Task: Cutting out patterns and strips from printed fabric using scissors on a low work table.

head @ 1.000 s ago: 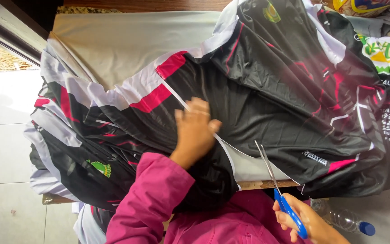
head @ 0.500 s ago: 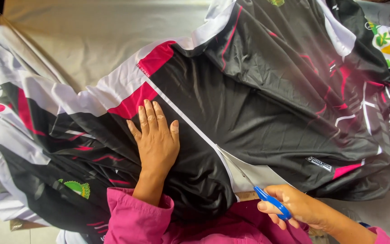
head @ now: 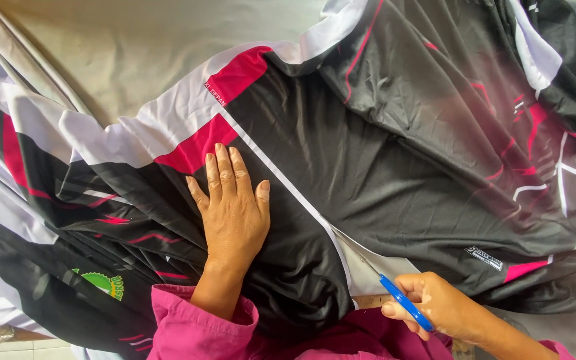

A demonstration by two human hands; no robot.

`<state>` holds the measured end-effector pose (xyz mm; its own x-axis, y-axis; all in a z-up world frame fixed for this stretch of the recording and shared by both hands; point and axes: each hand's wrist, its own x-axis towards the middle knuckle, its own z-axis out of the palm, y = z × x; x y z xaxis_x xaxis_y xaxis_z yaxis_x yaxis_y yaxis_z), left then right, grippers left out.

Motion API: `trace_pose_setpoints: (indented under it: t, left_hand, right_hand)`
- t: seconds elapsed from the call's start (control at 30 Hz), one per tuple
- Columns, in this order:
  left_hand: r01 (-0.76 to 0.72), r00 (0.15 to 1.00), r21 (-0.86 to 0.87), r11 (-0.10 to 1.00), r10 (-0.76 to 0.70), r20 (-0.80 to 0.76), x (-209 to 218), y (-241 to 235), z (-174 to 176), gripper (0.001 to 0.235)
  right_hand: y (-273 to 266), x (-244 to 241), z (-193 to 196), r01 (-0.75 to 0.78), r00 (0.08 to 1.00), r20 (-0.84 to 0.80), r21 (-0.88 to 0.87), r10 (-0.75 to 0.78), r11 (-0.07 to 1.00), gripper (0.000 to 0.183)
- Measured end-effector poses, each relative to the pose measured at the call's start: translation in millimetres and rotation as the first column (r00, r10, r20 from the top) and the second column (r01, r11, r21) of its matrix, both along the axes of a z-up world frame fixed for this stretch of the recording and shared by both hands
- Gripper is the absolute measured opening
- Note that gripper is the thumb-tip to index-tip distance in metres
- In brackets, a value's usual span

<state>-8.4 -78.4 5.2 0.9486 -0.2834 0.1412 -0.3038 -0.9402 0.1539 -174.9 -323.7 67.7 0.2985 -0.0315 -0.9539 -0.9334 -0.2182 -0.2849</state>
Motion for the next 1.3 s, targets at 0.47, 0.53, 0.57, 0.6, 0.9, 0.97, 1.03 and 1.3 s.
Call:
trace_pose_setpoints:
  t: [0.47,0.53,0.57,0.6,0.9,0.97,1.03,1.3]
  left_hand:
    - [-0.009,0.999,0.001,1.000,0.009,0.031,0,1,0,0.061]
    - [-0.013,0.999,-0.006,1.000,0.013,0.041,1,1,0,0.061]
    - [-0.009,0.999,-0.011,1.000,0.009,0.043,1,1,1,0.060]
    - [-0.005,0.999,-0.015,1.000,0.006,0.045,1,1,1,0.060]
    - [-0.015,0.999,-0.006,1.000,0.015,0.050,1,1,1,0.060]
    - [-0.015,0.999,-0.009,1.000,0.015,0.051,1,1,0,0.060]
    - [-0.015,0.999,-0.012,1.000,0.016,0.052,1,1,0,0.060]
    - [-0.014,1.000,-0.049,0.999,0.015,0.022,1,2,0,0.060]
  right_hand:
    - [9,13,-1,-0.025,1.000,-0.007,0.035,0.025,0.999,0.026]
    - [12,18,2,-0.043,0.999,0.009,0.039,0.042,0.998,0.023]
    - [14,21,4,-0.045,0.999,0.012,0.038,0.044,0.998,0.023]
    - [15,23,7,-0.047,0.999,0.015,0.037,0.046,0.998,0.022]
    - [14,20,2,-0.015,0.997,0.074,0.056,0.011,0.998,0.027]
    - [14,19,0,0.002,0.998,0.062,0.045,-0.005,0.999,0.028]
    - [13,18,-2,0.019,0.998,0.051,0.033,-0.021,0.999,0.029]
    - [17,26,3,-0.038,0.997,0.069,0.078,0.033,0.996,0.021]
